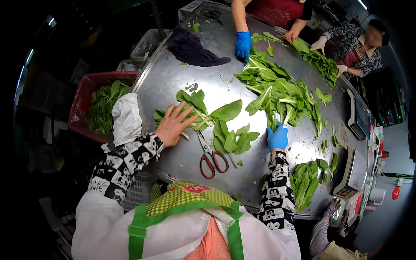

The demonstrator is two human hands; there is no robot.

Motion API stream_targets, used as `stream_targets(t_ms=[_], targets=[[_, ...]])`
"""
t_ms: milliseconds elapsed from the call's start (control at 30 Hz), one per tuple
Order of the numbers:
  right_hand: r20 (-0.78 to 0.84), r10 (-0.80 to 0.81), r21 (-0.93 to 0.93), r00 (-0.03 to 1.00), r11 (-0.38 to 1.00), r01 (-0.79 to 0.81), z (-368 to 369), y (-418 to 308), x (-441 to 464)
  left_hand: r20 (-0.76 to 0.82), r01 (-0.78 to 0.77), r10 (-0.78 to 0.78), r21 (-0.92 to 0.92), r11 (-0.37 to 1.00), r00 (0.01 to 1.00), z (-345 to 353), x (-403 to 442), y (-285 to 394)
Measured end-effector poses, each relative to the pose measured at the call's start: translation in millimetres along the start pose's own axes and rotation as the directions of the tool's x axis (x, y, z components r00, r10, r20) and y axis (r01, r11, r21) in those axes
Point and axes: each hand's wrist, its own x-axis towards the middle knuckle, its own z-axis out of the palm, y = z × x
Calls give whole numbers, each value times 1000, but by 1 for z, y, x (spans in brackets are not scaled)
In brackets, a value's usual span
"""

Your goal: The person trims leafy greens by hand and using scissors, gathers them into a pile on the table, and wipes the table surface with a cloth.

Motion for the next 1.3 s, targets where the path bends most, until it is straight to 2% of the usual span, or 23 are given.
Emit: stream_targets(t_ms=[33,100,133,167,233,333,367,400,433,533,633,700,767,833,867,900,933,967,1033,1100,1167,1233,1300], targets=[[6,-41,131,999,991,40,10,7,4,-7,2,-2,-1,1000,1000,-1,10,-6],[254,87,36,963,994,-99,-12,-15,0,227,-30,46,-72,997,973,0,28,-19],[223,42,16,974,999,-47,-14,-18,-8,220,-60,72,-64,996,973,2,36,-25],[316,34,-46,948,999,-21,-15,-20,-11,215,-57,70,-65,996,974,2,45,-32],[335,28,40,942,998,-43,-15,-20,-26,290,-88,120,-121,989,950,1,62,-38],[423,-79,238,903,971,-27,-17,-25,-48,210,-16,56,-185,983,976,29,73,-50],[393,-108,260,913,966,3,1,-19,-56,163,35,5,-240,970,987,45,73,-53],[377,-145,291,915,956,32,2,-25,-65,-48,42,-63,-347,937,997,51,68,-51],[357,-177,324,917,944,56,5,-34,-75,-49,36,-56,-339,940,997,58,65,-49],[321,-249,411,914,906,102,26,-66,-93,-162,393,-478,-379,838,863,69,61,-29],[331,-278,487,902,869,90,26,-115,-97,101,686,-716,-406,604,691,55,79,-2],[328,-308,549,893,832,85,39,-139,-89,217,640,-642,-535,552,735,51,84,8],[320,-342,604,883,792,88,69,-161,-76,172,573,-613,-608,550,771,65,84,18],[228,-555,733,800,639,235,114,-178,-64,150,543,-575,-580,608,804,46,82,30],[223,-563,734,796,634,242,109,-188,-65,160,553,-595,-608,569,788,46,83,30],[239,-531,820,813,558,123,104,-196,-67,152,554,-601,-606,571,785,45,82,26],[262,-499,884,826,467,1,98,-202,-68,281,473,-585,-857,203,761,44,81,21],[261,-504,885,824,465,5,84,-205,-71,394,326,-512,-919,-222,763,41,79,17],[316,-462,800,829,599,30,47,-211,-85,372,219,-546,-920,-325,750,38,73,11],[369,-512,789,776,614,30,35,-209,-89,330,96,-570,-911,-401,753,35,65,9],[287,-668,957,687,228,-179,32,-200,-95,471,22,-547,-771,-636,692,27,56,8],[289,-681,954,673,267,-139,-4,-188,-104,474,-72,-614,-752,-655,631,38,49,8],[408,-560,888,721,427,-171,-35,-175,-118,551,-78,-665,-738,-670,504,26,42,9]])
